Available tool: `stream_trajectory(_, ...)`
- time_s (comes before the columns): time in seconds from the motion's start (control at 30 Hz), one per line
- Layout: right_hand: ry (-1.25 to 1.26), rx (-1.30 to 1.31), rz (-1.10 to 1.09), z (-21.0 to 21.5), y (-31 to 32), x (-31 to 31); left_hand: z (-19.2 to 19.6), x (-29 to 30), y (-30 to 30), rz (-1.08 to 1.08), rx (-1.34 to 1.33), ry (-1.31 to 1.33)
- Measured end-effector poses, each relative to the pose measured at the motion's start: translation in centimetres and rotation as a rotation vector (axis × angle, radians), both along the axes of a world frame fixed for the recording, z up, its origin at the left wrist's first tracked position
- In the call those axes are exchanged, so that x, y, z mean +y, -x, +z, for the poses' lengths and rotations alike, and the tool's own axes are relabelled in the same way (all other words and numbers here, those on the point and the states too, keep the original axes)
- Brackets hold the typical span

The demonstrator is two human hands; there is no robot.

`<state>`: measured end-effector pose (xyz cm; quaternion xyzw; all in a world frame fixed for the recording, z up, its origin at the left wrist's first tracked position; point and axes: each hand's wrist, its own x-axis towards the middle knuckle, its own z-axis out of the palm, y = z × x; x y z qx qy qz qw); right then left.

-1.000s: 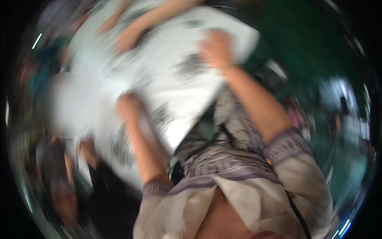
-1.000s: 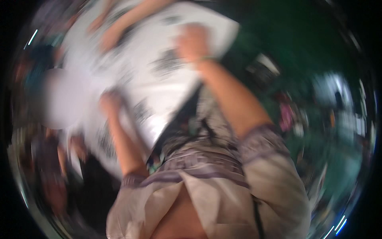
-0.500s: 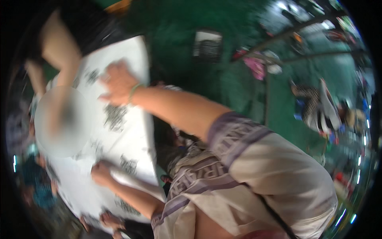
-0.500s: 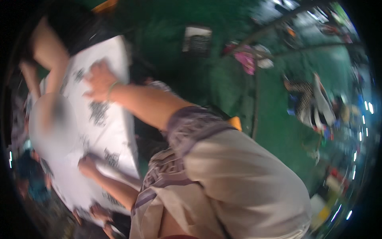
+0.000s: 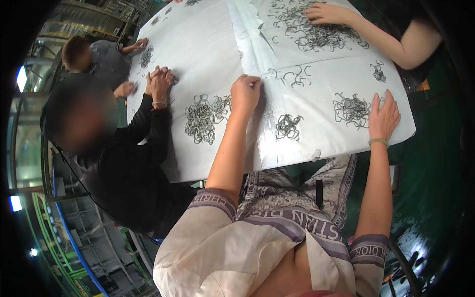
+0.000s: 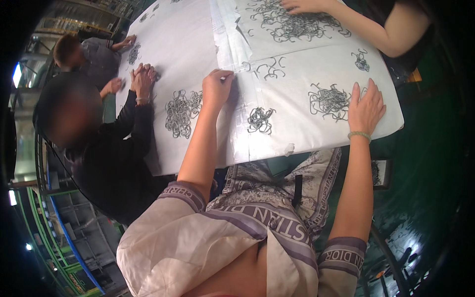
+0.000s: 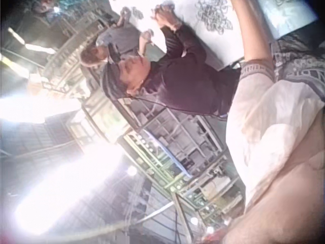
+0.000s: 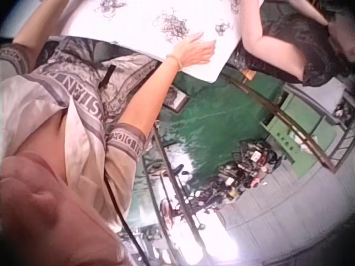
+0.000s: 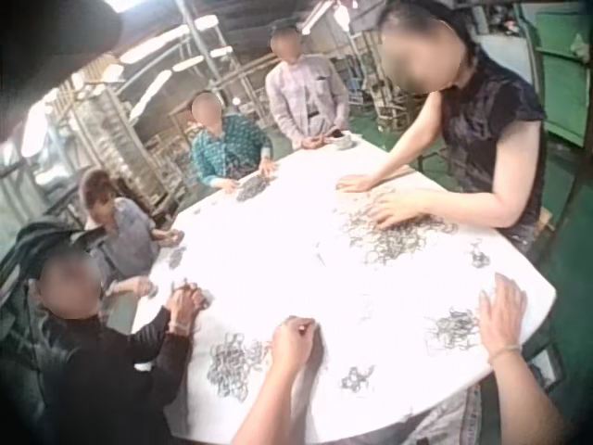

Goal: The person sits at a table with several others and repeatedly picks up small metal clips from a large white sheet, separating them into small piles. The person occasionally pauses to look at coworkers or adjust their position, but primarily continues sorting the clips by hand throughout the clip.

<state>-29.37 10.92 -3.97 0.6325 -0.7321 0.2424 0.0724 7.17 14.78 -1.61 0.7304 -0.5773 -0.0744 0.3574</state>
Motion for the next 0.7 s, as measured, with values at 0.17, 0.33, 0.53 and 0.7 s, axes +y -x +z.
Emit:
stream_trajectory(0.17, -0.058, 0.008, 0.0, 0.3, 0.2, 0.0, -0.3, -2.8, 0.7, -0.139, -0.156, 0.046)
stream_trajectory(0.33, -0.029, 0.017, 0.033, -0.1, 0.5, -0.2, 0.4, -5.1, 1.6, -0.233, -0.523, -0.15)
stream_trajectory(0.53, -0.002, 0.017, 0.047, -0.2, 0.5, -0.4, 1.8, -5.8, 1.7, -0.162, -0.397, -0.323)
stream_trajectory(0.7, -0.024, 0.008, 0.051, -0.1, 0.6, -0.4, 2.1, -3.4, 0.3, -0.185, 0.127, -0.436)
